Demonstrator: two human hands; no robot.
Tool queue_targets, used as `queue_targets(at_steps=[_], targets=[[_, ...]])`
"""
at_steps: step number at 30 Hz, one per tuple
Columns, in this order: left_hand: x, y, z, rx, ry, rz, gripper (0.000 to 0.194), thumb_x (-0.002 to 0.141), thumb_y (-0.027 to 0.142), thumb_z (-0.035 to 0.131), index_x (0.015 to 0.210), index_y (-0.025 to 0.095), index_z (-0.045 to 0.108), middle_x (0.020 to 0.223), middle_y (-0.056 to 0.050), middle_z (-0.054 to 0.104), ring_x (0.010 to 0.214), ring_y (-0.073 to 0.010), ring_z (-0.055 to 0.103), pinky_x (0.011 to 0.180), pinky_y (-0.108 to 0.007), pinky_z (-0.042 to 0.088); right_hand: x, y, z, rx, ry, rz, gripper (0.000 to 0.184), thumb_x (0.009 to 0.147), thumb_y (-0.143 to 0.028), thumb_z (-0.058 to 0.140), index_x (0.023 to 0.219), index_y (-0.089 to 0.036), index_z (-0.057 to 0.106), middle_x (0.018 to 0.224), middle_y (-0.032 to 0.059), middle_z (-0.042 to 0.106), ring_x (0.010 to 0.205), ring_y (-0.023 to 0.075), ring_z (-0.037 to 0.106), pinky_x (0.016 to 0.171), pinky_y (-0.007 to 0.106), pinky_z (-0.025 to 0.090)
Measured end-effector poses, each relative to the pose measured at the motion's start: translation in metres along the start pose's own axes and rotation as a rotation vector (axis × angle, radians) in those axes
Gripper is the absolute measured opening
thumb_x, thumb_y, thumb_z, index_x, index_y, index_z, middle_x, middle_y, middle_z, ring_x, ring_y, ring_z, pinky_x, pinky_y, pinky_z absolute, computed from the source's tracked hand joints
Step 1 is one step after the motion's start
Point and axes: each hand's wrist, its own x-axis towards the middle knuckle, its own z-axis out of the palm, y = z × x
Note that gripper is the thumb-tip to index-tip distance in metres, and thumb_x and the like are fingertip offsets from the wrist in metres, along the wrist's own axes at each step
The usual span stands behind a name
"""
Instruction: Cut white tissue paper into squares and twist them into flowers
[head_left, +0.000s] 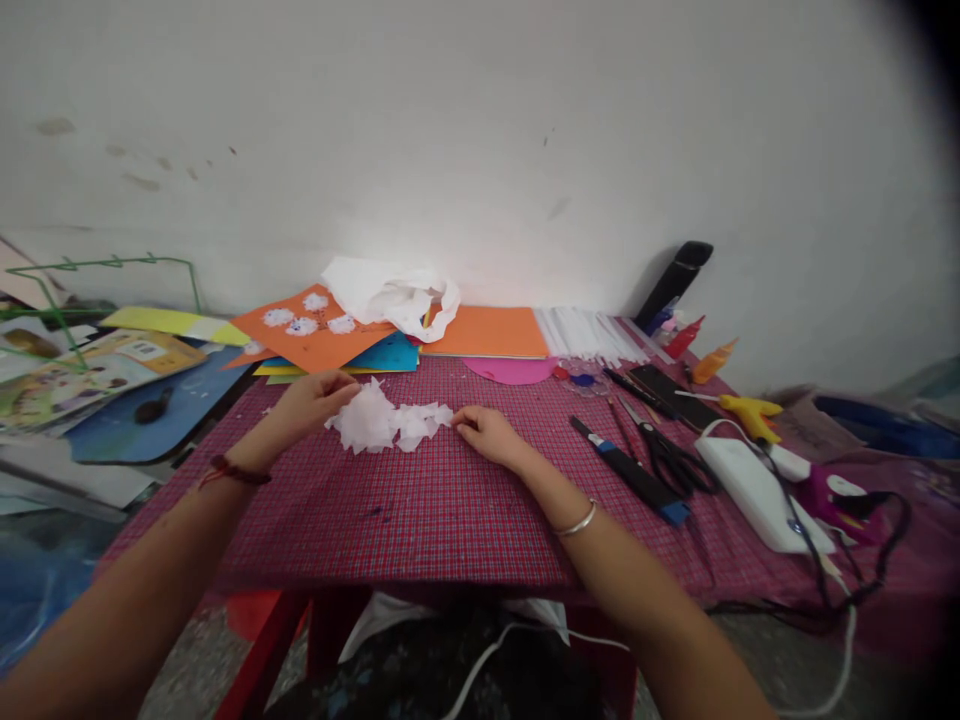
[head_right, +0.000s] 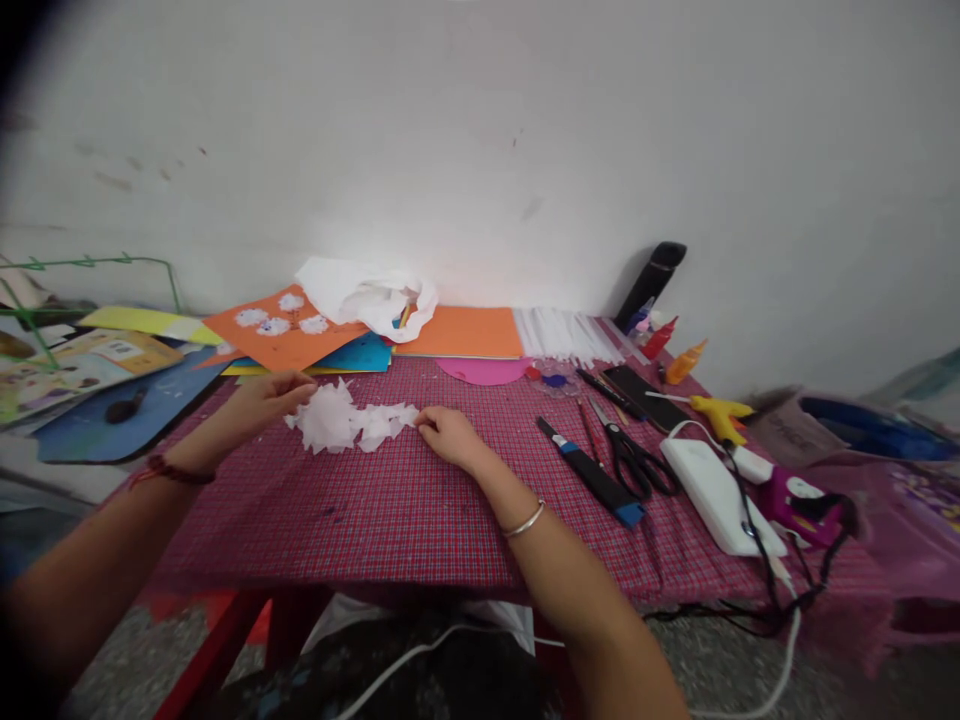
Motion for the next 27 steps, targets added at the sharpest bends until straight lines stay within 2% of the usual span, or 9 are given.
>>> queue_targets(at_steps=[2, 4, 6, 8, 10, 13, 20, 23, 27], targets=[[-0.008, -0.02, -0.003, 0.123, 0.041, 0.017, 0.039, 0.078, 0.055, 0.05, 0.075, 0.017, 0.061, 0.068, -0.003, 0.062, 0.063, -0.0173, 0.056, 0.058, -0.027, 0.043, 0.0, 0.002, 0.001, 0.008, 0.0, -0.015, 0.023, 0.087, -0.009, 0.055, 0.099, -0.017, 0.072, 0.103, 0.0065, 0.076, 0.094, 0.0183, 0.069, 0.088, 0.03, 0.049], [-0.021, -0.045, -0.005, 0.24, 0.004, 0.019, 0.037, 0.077, 0.051, 0.046, 0.069, 0.018, 0.061, 0.066, -0.003, 0.063, 0.065, -0.0196, 0.058, 0.061, -0.03, 0.044, 0.001, 0.003, 0.001, 0.012, -0.003, -0.017, 0.023, 0.087, -0.009, 0.055, 0.099, -0.017, 0.072, 0.102, 0.0066, 0.076, 0.093, 0.0183, 0.069, 0.087, 0.03, 0.049], [-0.032, -0.065, -0.003, 0.293, -0.049, 0.024, 0.033, 0.075, 0.044, 0.046, 0.076, 0.018, 0.066, 0.076, -0.005, 0.069, 0.073, -0.0224, 0.063, 0.07, -0.033, 0.048, 0.001, 0.003, 0.002, 0.011, 0.001, -0.007, 0.023, 0.086, -0.009, 0.055, 0.098, -0.017, 0.072, 0.1, 0.0066, 0.076, 0.092, 0.0184, 0.068, 0.086, 0.03, 0.049], [-0.038, -0.078, 0.001, 0.33, -0.048, 0.044, 0.034, 0.074, 0.04, 0.047, 0.086, 0.019, 0.07, 0.091, -0.007, 0.073, 0.085, -0.0247, 0.066, 0.081, -0.035, 0.049, 0.001, 0.003, 0.002, 0.008, 0.012, 0.001, 0.022, 0.086, -0.009, 0.055, 0.097, -0.018, 0.072, 0.1, 0.0063, 0.076, 0.092, 0.0183, 0.068, 0.087, 0.03, 0.049], [-0.039, -0.083, 0.006, 0.365, -0.043, 0.065, 0.037, 0.077, 0.04, 0.049, 0.095, 0.019, 0.073, 0.101, -0.009, 0.073, 0.092, -0.0259, 0.067, 0.087, -0.036, 0.048, 0.001, 0.002, 0.002, 0.005, 0.02, 0.005, 0.023, 0.086, -0.009, 0.055, 0.098, -0.018, 0.072, 0.101, 0.0061, 0.076, 0.092, 0.0181, 0.068, 0.087, 0.03, 0.049], [-0.036, -0.08, 0.012, 0.397, -0.069, 0.091, 0.037, 0.081, 0.041, 0.049, 0.099, 0.02, 0.074, 0.103, -0.01, 0.072, 0.093, -0.0262, 0.066, 0.087, -0.036, 0.048, 0.0, 0.002, 0.002, -0.004, 0.015, 0.008, 0.023, 0.086, -0.009, 0.055, 0.099, -0.017, 0.072, 0.101, 0.0062, 0.076, 0.092, 0.0181, 0.069, 0.086, 0.03, 0.049], [-0.035, -0.069, 0.014, 0.465, -0.092, 0.208, 0.027, 0.085, 0.033, 0.043, 0.078, 0.019, 0.064, 0.086, -0.008, 0.066, 0.081, -0.0233, 0.06, 0.078, -0.035, 0.045, -0.001, -0.001, 0.0, -0.002, 0.016, 0.014, 0.022, 0.087, -0.01, 0.055, 0.099, -0.017, 0.072, 0.102, 0.0064, 0.075, 0.093, 0.0177, 0.068, 0.088, 0.031, 0.049], [-0.032, -0.076, 0.003, 0.501, -0.073, 0.199, 0.025, 0.086, 0.034, 0.041, 0.076, 0.019, 0.058, 0.082, -0.008, 0.064, 0.078, -0.0224, 0.058, 0.075, -0.034, 0.044, -0.002, -0.002, -0.001, 0.001, 0.016, 0.014, 0.022, 0.087, -0.009, 0.055, 0.098, -0.017, 0.072, 0.101, 0.0061, 0.076, 0.092, 0.0178, 0.068, 0.087, 0.031, 0.049], [-0.023, -0.093, -0.026, 0.541, 0.014, 0.079, 0.019, 0.08, 0.033, 0.045, 0.076, 0.02, 0.059, 0.082, -0.008, 0.067, 0.077, -0.0227, 0.06, 0.073, -0.032, 0.043, -0.002, -0.002, -0.001, 0.008, 0.021, 0.006, 0.022, 0.087, -0.01, 0.055, 0.099, -0.018, 0.072, 0.101, 0.0059, 0.075, 0.093, 0.0177, 0.068, 0.088, 0.031, 0.05]])
